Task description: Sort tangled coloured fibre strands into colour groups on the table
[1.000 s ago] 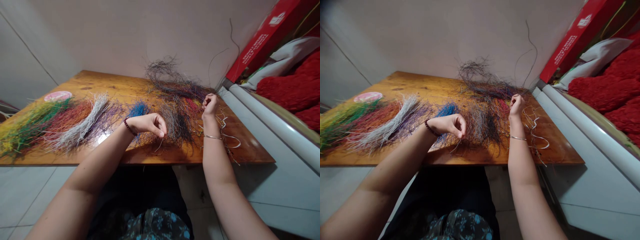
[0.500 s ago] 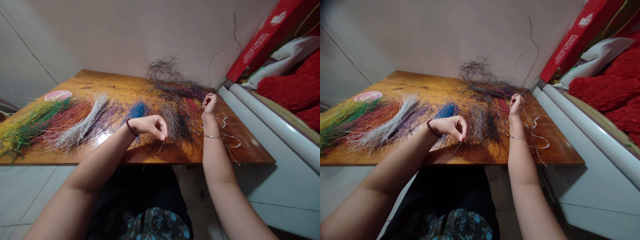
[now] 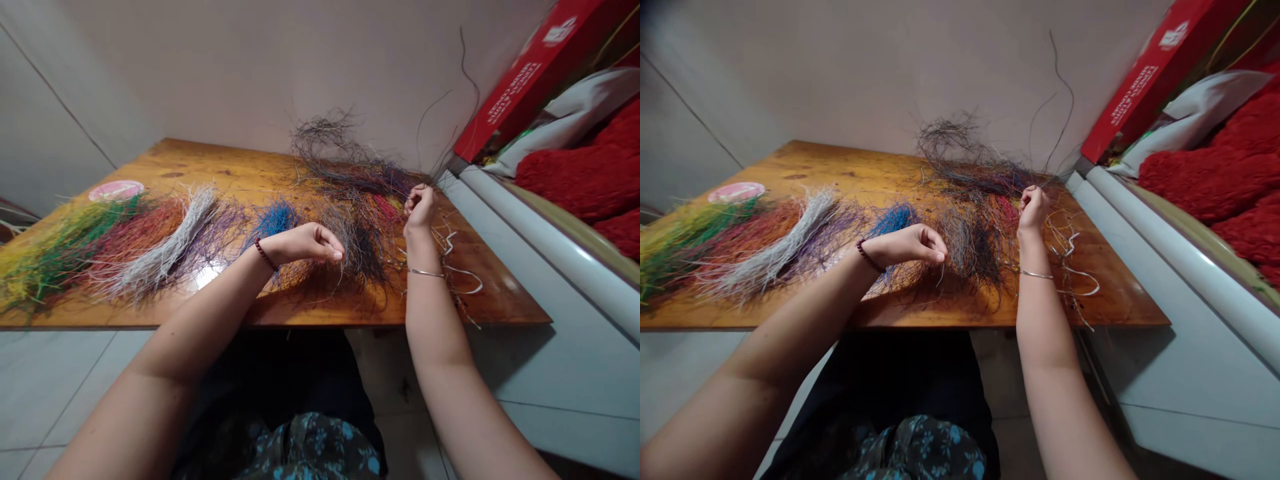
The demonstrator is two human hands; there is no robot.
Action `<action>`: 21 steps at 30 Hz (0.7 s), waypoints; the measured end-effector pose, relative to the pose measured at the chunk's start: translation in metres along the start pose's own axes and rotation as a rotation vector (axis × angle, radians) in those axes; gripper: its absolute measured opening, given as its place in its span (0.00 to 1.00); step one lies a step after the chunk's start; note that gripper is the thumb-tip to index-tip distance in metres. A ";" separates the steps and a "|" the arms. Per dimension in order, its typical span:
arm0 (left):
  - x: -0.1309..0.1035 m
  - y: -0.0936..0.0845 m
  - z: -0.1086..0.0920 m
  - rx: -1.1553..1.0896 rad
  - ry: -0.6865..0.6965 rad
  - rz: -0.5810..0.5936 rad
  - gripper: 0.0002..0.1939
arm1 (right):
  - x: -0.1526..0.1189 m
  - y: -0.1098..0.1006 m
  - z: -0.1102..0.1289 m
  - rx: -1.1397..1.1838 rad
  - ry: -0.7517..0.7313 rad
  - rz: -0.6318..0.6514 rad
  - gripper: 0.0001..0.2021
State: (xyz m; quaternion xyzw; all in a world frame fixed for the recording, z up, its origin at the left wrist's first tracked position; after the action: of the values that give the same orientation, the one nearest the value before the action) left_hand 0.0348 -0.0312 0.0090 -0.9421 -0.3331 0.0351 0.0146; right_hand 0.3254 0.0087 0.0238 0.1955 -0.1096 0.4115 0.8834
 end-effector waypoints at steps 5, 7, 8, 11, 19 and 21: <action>0.004 -0.001 0.001 -0.058 0.006 -0.238 0.20 | 0.000 0.000 -0.001 0.013 -0.016 0.003 0.12; 0.005 -0.002 0.003 -0.099 -0.003 -0.304 0.21 | 0.000 0.000 -0.002 0.004 -0.018 0.008 0.12; 0.006 -0.002 0.004 -0.122 -0.006 -0.330 0.21 | 0.000 0.000 -0.003 -0.008 -0.018 0.009 0.13; 0.009 -0.003 0.010 -0.154 -0.027 -0.378 0.23 | 0.000 0.000 -0.003 -0.040 -0.017 0.010 0.15; 0.009 0.000 0.013 -0.034 -0.044 -0.307 0.27 | -0.002 0.001 0.001 -0.017 -0.005 0.010 0.14; 0.008 0.000 0.009 -0.013 -0.010 -0.278 0.29 | -0.001 0.001 0.000 -0.024 -0.014 0.009 0.14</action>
State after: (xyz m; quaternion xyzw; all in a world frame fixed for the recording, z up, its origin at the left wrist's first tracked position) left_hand 0.0403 -0.0264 -0.0009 -0.8869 -0.4605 0.0354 0.0114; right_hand 0.3239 0.0080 0.0238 0.1874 -0.1214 0.4126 0.8831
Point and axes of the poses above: each hand's wrist, its own x-axis towards the middle knuckle, its own y-axis out of the palm, z = x × y, the point moved 1 cm from there along x, towards the middle knuckle, and after that the axes turned 4 degrees about -z, right-handed, at the moved point
